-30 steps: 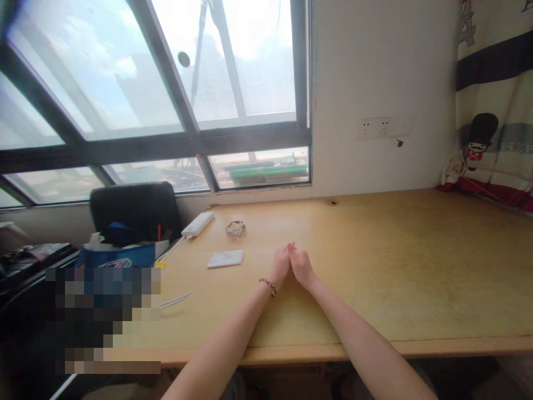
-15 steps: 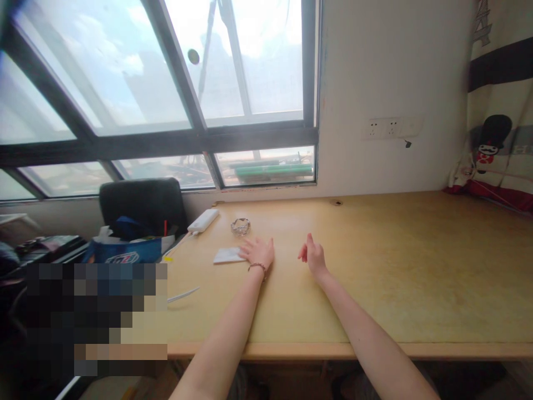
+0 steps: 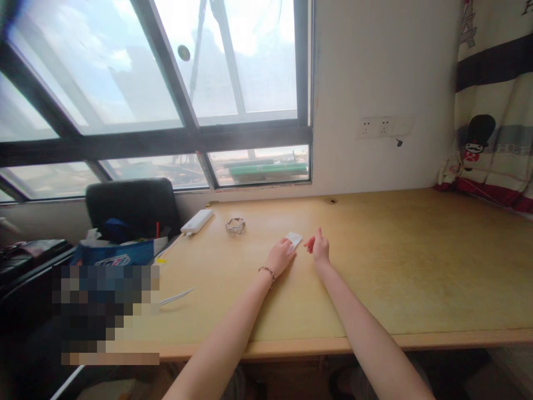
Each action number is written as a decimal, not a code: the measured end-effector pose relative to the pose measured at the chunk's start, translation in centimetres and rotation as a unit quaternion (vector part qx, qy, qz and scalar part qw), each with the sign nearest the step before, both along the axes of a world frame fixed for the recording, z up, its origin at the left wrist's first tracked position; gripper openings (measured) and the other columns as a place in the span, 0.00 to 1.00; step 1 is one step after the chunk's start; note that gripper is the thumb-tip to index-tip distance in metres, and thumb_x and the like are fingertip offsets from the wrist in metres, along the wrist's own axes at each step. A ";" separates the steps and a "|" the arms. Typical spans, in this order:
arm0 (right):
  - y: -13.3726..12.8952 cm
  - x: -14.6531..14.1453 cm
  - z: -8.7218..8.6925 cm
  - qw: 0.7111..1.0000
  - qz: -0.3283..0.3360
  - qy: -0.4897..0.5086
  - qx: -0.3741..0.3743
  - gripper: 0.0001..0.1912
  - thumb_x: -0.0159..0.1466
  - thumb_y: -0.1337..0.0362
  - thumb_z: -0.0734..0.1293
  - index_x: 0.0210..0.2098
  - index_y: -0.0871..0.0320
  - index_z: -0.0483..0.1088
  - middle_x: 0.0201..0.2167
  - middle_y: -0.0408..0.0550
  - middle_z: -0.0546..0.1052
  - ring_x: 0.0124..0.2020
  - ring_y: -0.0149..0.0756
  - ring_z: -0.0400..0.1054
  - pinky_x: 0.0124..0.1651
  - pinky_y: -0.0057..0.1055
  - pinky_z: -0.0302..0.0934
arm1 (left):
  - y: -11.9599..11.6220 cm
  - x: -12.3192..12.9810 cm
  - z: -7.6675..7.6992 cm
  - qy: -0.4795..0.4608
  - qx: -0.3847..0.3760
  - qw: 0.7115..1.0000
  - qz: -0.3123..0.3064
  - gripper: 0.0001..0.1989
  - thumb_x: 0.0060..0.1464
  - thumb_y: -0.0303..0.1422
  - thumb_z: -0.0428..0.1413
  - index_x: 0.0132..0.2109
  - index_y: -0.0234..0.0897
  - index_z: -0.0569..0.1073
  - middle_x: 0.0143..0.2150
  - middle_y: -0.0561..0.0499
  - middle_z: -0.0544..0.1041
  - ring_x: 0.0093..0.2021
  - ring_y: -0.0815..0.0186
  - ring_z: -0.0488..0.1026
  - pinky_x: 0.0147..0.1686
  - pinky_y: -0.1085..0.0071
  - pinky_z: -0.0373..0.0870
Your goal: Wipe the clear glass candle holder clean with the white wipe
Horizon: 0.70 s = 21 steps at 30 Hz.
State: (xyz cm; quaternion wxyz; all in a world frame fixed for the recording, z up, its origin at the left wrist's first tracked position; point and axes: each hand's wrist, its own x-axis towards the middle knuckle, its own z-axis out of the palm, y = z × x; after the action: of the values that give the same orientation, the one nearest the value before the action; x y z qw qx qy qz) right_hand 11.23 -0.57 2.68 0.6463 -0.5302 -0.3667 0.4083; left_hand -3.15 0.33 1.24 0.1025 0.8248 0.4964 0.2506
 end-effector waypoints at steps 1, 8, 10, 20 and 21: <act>0.1 0.2 0.0 1.000 -0.006 0.018 -0.009 0.32 0.55 0.41 0.49 0.10 0.59 0.61 0.09 0.46 0.67 0.10 0.25 0.55 0.15 0.23 0.48 | 0.0 -0.1 0.1 0.011 -0.004 1.000 0.017 0.08 0.49 0.31 0.51 0.37 0.34 0.68 0.43 0.44 0.69 0.41 0.65 0.67 0.41 0.72 0.62; 0.3 0.6 -0.3 0.995 -0.018 0.083 -0.055 0.29 0.55 0.43 0.52 0.11 0.59 0.61 0.12 0.46 0.70 0.11 0.24 0.56 0.15 0.22 0.49 | 0.2 0.0 0.1 0.035 -0.026 0.997 0.067 0.12 0.55 0.30 0.42 0.34 0.31 0.69 0.38 0.39 0.71 0.36 0.64 0.69 0.36 0.72 0.61; 0.3 0.5 -0.3 0.994 -0.017 0.086 -0.057 0.28 0.54 0.43 0.53 0.12 0.60 0.61 0.12 0.46 0.70 0.11 0.24 0.57 0.15 0.22 0.49 | 0.2 0.0 0.0 0.019 -0.022 0.997 0.067 0.12 0.55 0.29 0.42 0.32 0.31 0.69 0.37 0.39 0.71 0.35 0.63 0.69 0.34 0.72 0.61; 1.3 0.4 -1.6 0.994 -0.044 0.022 -0.096 0.10 0.48 0.59 0.66 0.21 0.58 0.63 0.21 0.43 0.73 0.17 0.26 0.63 0.18 0.22 0.55 | 0.8 0.9 0.5 -0.490 -0.109 0.860 0.093 0.06 0.50 0.34 0.49 0.30 0.35 0.65 0.24 0.51 0.69 0.26 0.68 0.67 0.29 0.74 0.61; 1.4 0.3 -1.7 0.995 -0.048 0.014 -0.087 0.09 0.47 0.60 0.67 0.22 0.58 0.63 0.22 0.44 0.73 0.19 0.28 0.65 0.19 0.23 0.57 | 0.8 1.0 0.6 -0.557 -0.155 0.812 0.077 0.06 0.49 0.34 0.49 0.30 0.35 0.64 0.24 0.52 0.69 0.26 0.69 0.67 0.28 0.74 0.61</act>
State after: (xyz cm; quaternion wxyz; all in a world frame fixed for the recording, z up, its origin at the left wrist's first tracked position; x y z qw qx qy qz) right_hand 11.56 0.78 0.94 0.6218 -0.5954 -0.2952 0.4144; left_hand -2.13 1.13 1.83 0.4685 0.4763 0.4486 0.5936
